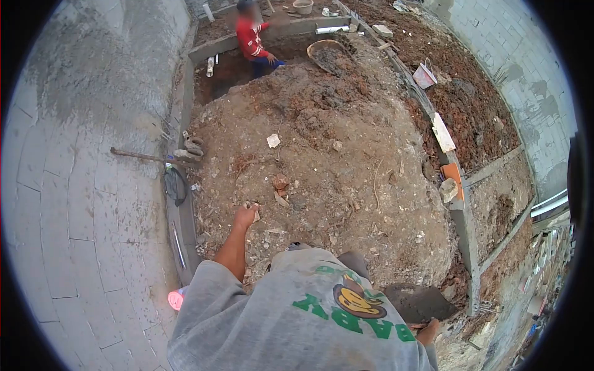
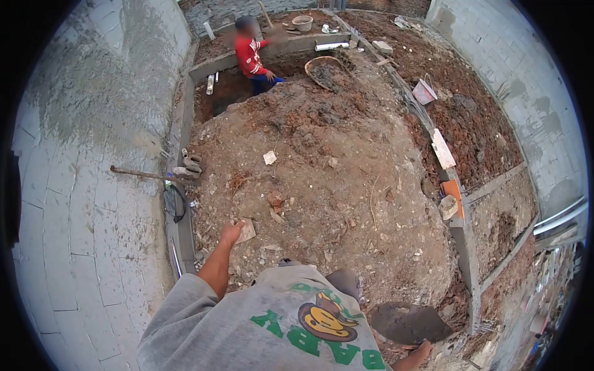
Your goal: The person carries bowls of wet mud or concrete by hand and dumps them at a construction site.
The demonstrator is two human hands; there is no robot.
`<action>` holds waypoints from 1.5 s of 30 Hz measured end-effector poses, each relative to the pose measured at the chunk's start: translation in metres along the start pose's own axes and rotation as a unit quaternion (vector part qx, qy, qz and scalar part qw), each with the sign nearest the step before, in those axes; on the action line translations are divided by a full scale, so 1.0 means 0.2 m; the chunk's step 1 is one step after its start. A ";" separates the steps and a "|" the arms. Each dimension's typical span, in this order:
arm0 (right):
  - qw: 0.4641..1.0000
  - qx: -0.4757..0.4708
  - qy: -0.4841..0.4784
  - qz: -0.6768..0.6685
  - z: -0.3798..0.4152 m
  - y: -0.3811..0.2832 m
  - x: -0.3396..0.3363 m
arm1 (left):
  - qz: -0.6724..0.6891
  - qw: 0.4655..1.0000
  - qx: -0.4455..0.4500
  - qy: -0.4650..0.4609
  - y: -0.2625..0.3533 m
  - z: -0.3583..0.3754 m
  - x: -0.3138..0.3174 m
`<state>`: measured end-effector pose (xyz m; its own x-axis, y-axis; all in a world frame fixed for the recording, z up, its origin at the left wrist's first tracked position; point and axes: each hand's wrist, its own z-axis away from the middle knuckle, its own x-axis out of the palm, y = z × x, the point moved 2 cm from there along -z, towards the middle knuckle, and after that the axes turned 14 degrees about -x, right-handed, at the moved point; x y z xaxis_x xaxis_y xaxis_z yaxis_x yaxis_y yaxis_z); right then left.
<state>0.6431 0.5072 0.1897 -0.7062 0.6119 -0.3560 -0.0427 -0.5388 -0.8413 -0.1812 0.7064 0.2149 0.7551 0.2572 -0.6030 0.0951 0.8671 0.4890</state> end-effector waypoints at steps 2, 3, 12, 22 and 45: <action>0.999 -0.037 0.010 -0.038 0.22 -0.37 0.33 | 0.043 0.999 -0.007 0.019 0.03 0.01 -0.08; 0.994 -0.075 0.023 -0.079 0.36 -0.57 0.50 | 0.043 0.998 -0.012 0.044 -0.04 -0.02 -0.11; 0.985 0.015 -0.171 0.014 -0.54 -0.44 1.01 | 0.007 0.967 -0.183 0.177 -0.37 -0.16 -0.13; 0.991 0.099 -0.064 -0.057 -0.78 -0.89 2.65 | -0.005 0.989 -0.116 0.089 0.97 -0.70 -0.37; 0.967 0.147 -0.026 -0.204 -0.52 -2.30 5.75 | -0.083 0.987 -0.138 0.026 1.44 -2.74 -0.55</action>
<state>-0.0760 1.5178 0.1253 -0.6223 0.7828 0.0090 -0.5200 -0.4048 -0.7522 -0.5914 1.1623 0.0768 0.7087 0.1169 -0.6958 0.0299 0.9803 0.1953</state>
